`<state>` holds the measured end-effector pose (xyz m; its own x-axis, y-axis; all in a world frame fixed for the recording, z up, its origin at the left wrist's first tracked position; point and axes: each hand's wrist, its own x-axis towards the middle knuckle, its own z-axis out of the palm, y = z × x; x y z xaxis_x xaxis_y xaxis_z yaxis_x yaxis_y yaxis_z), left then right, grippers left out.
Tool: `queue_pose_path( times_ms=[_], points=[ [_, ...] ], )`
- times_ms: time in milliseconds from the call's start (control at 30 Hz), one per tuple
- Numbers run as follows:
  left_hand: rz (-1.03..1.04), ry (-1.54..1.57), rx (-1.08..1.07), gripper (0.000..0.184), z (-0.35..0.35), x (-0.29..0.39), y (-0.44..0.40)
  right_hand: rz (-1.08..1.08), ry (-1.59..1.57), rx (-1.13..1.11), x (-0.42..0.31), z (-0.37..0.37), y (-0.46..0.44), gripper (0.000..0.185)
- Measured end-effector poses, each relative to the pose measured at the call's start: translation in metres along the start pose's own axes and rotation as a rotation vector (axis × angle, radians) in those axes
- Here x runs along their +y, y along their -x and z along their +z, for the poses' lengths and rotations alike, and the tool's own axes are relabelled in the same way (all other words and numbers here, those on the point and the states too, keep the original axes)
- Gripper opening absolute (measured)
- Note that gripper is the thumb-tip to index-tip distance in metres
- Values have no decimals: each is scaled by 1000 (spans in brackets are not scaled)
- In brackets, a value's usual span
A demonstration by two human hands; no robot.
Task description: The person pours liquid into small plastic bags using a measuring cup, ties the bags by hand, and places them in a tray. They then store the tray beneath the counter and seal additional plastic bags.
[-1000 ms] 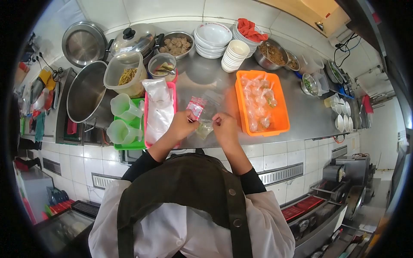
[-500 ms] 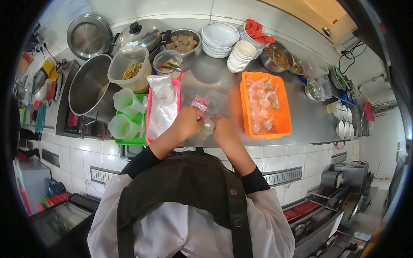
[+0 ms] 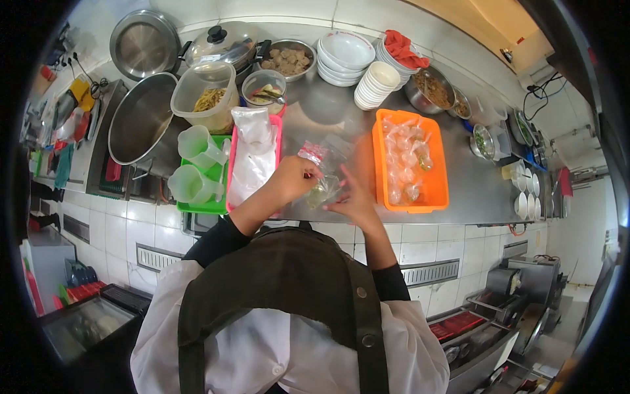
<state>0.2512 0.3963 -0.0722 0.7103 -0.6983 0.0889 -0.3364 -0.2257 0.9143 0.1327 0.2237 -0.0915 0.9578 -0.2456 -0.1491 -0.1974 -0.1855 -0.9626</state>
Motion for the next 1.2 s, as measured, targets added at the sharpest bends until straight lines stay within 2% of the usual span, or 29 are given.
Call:
queue_pose_path(
  times_ms=[100,233,333,433,533,633,733,833,1033,1133,1200],
  points=[
    [-15,119,-65,21,6,-1,-3,28,-171,-156,22,20,-16,33],
    [-48,248,-144,42,-3,7,1,-49,-200,-57,9,22,-22,12],
    [309,262,30,57,-13,1,8,-3,-167,-73,-12,16,-20,7],
    [391,-75,-99,63,-1,-30,9,-3,-142,-93,-27,15,-18,6],
    [185,-1,-107,53,30,-37,10,7,-141,-76,-44,20,-12,6],
    [330,-50,-77,37,45,-69,5,28,-122,12,-46,16,-11,6],
    [282,-52,-122,25,43,-74,5,35,-152,105,-37,7,-13,7],
    [221,-192,-95,21,35,-61,11,40,-160,136,-37,5,-12,7],
    [217,-206,-154,25,20,-47,5,76,-134,73,-51,3,-16,5],
    [267,-200,-89,19,17,-28,8,68,-79,2,-54,5,-18,4],
    [226,75,68,21,23,-26,13,57,-19,-18,-55,9,-16,4]
  ],
)
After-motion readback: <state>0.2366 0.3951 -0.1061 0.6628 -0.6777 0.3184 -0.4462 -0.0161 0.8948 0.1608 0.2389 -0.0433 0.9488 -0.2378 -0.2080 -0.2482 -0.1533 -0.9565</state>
